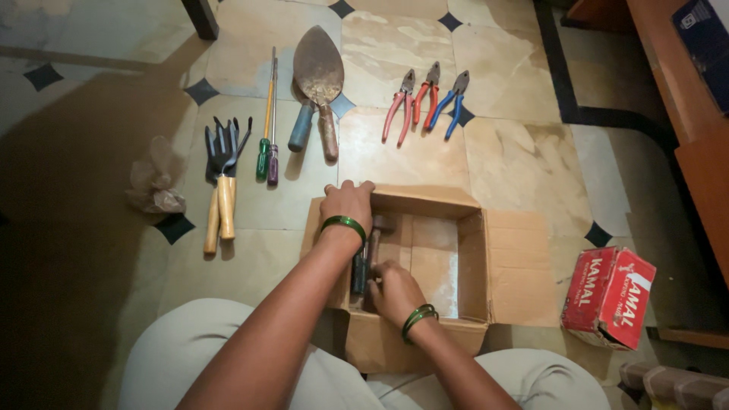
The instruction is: The person sits on the floor and organizes various hand tools into a cardboard box. They place a small red box, a hammer, pliers, a trowel, a hand fork, and screwdrivers into the box, then close it.
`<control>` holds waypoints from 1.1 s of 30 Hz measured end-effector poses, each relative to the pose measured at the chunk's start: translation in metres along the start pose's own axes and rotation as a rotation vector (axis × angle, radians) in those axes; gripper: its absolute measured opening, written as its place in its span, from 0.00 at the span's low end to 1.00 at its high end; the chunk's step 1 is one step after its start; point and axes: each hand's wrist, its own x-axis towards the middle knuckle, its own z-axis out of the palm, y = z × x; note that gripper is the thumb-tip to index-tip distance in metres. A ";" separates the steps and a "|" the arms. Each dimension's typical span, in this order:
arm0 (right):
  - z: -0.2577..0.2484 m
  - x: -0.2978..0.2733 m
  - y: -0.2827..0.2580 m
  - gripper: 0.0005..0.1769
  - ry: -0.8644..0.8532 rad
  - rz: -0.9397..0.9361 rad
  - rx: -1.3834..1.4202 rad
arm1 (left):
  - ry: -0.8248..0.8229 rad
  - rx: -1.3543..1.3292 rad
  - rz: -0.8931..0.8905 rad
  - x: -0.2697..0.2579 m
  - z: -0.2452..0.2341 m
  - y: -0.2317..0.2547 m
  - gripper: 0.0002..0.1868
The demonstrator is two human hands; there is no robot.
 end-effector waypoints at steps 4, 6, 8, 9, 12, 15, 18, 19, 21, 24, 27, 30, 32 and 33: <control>-0.004 -0.003 -0.004 0.11 -0.146 0.016 -0.076 | -0.028 0.057 -0.010 0.004 0.006 0.000 0.15; -0.004 -0.002 -0.007 0.12 -0.178 0.052 -0.103 | -0.040 0.077 -0.012 0.005 0.008 0.000 0.15; -0.006 -0.002 -0.011 0.13 -0.174 0.050 -0.117 | -0.057 0.092 -0.012 0.006 0.009 0.000 0.17; -0.006 -0.003 -0.012 0.12 -0.154 0.030 -0.119 | -0.037 0.076 -0.009 0.006 0.009 -0.001 0.16; -0.009 -0.007 -0.018 0.13 -0.026 0.016 -0.095 | -0.001 0.044 -0.009 0.004 0.009 -0.001 0.14; -0.018 -0.008 -0.028 0.14 0.230 -0.149 -0.070 | -0.011 0.045 -0.020 0.004 0.005 0.000 0.15; -0.039 -0.004 -0.033 0.15 0.336 -0.103 -0.046 | -0.044 0.054 -0.023 0.005 0.004 0.001 0.17; -0.047 0.001 -0.032 0.15 0.338 -0.039 -0.037 | -0.059 0.059 -0.021 0.006 0.005 0.001 0.19; -0.061 0.019 -0.026 0.10 0.524 -0.183 -0.069 | -0.057 0.046 -0.028 0.009 0.009 0.001 0.18; -0.076 0.059 -0.004 0.07 0.668 -0.271 -0.107 | -0.014 0.030 -0.036 0.015 0.016 0.001 0.12; -0.073 0.130 0.022 0.10 0.596 -0.090 0.120 | -0.003 0.054 -0.025 0.019 0.021 -0.001 0.12; -0.066 0.215 0.048 0.20 0.449 -0.031 0.033 | -0.017 0.011 -0.049 0.019 0.022 -0.002 0.12; -0.060 0.269 0.058 0.31 0.263 0.144 -0.108 | -0.021 -0.016 -0.064 0.022 0.022 -0.001 0.12; -0.057 0.288 0.063 0.33 0.264 0.209 -0.151 | -0.030 0.009 -0.064 0.022 0.022 0.000 0.18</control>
